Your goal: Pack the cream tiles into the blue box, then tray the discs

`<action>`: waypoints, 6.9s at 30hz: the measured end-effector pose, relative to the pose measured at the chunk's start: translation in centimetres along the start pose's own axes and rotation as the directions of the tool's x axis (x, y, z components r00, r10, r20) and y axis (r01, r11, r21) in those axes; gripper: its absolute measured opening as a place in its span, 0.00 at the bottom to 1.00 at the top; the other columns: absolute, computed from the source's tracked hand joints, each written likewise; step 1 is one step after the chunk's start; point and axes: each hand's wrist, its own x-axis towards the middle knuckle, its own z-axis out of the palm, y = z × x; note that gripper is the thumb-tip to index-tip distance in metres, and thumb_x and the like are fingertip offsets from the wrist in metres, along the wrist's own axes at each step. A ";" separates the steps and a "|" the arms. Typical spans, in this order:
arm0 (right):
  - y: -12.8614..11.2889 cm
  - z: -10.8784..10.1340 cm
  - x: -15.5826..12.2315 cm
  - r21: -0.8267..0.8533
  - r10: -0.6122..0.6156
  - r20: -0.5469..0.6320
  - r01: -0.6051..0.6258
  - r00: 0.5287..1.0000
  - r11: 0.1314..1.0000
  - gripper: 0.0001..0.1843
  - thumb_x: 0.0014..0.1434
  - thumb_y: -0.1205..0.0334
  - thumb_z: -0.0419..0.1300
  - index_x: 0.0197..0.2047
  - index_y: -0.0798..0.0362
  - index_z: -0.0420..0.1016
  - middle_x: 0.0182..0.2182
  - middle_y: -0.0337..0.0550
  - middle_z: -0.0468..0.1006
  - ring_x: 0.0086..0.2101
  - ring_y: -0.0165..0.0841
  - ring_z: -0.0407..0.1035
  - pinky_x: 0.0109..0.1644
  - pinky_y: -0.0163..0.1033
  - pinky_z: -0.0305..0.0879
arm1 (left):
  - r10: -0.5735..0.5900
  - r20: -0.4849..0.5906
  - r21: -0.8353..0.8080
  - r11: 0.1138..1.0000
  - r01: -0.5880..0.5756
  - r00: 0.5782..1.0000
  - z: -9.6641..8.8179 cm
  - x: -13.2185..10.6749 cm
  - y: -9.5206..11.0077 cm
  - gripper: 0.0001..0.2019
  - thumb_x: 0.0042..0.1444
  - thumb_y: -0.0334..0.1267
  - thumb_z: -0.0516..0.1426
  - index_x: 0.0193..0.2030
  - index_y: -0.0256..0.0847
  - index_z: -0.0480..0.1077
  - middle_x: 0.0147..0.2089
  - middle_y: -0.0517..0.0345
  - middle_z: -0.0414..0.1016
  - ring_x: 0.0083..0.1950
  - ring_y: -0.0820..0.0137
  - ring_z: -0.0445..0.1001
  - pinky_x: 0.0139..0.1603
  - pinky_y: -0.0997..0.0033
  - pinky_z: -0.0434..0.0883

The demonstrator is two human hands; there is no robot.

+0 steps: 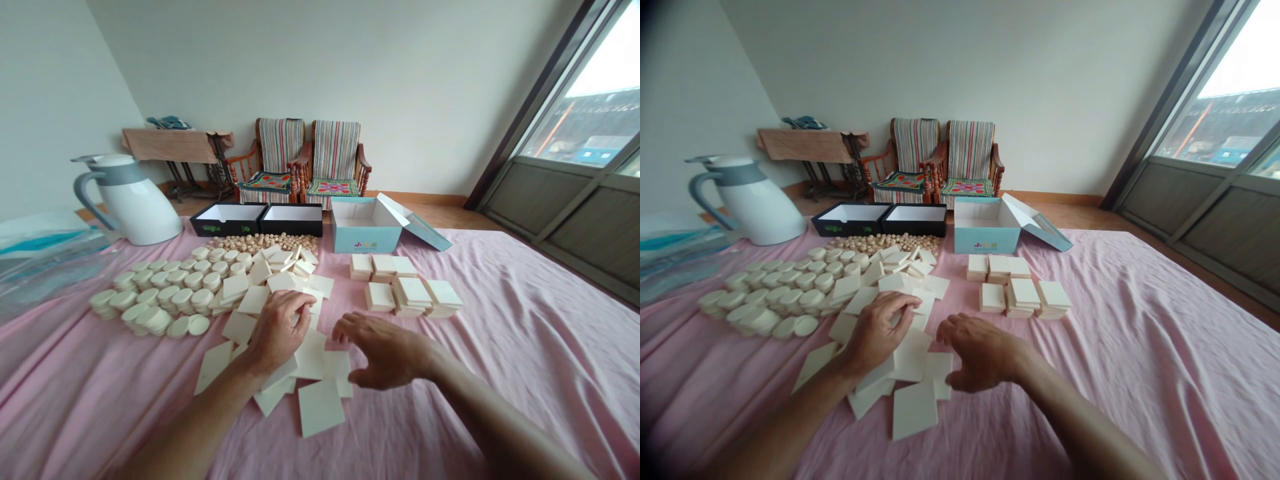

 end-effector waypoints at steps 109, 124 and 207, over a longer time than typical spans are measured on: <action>4.4 -1.7 10.9 -0.371 0.255 -0.185 -0.308 0.949 0.876 0.24 0.48 0.54 0.60 0.46 0.59 0.70 0.44 0.58 0.73 0.46 0.47 0.66 0.47 0.47 0.59 | -0.002 -0.212 -0.057 0.998 -0.010 0.977 -1.0 0.1 0.6 0.08 0.56 0.27 0.51 0.38 0.40 0.70 0.34 0.55 0.76 0.40 0.67 0.73 0.44 0.66 0.70; 9.2 -3.4 12.6 -0.349 0.259 -0.220 -0.324 0.940 0.879 0.26 0.46 0.64 0.59 0.51 0.56 0.69 0.48 0.55 0.72 0.47 0.48 0.66 0.49 0.50 0.57 | 0.017 -0.236 -0.075 0.997 -0.036 0.972 -1.0 0.3 0.4 0.09 0.56 0.26 0.52 0.38 0.40 0.70 0.34 0.56 0.76 0.39 0.68 0.72 0.44 0.67 0.69; 6.7 -2.1 17.0 -0.169 0.211 -0.122 -0.230 0.970 0.958 0.21 0.49 0.59 0.62 0.47 0.52 0.74 0.43 0.44 0.78 0.41 0.36 0.71 0.42 0.34 0.64 | -0.003 -0.195 -0.098 0.995 -0.017 0.981 -1.0 0.2 0.6 0.09 0.55 0.25 0.51 0.37 0.39 0.71 0.33 0.56 0.76 0.37 0.67 0.72 0.42 0.67 0.69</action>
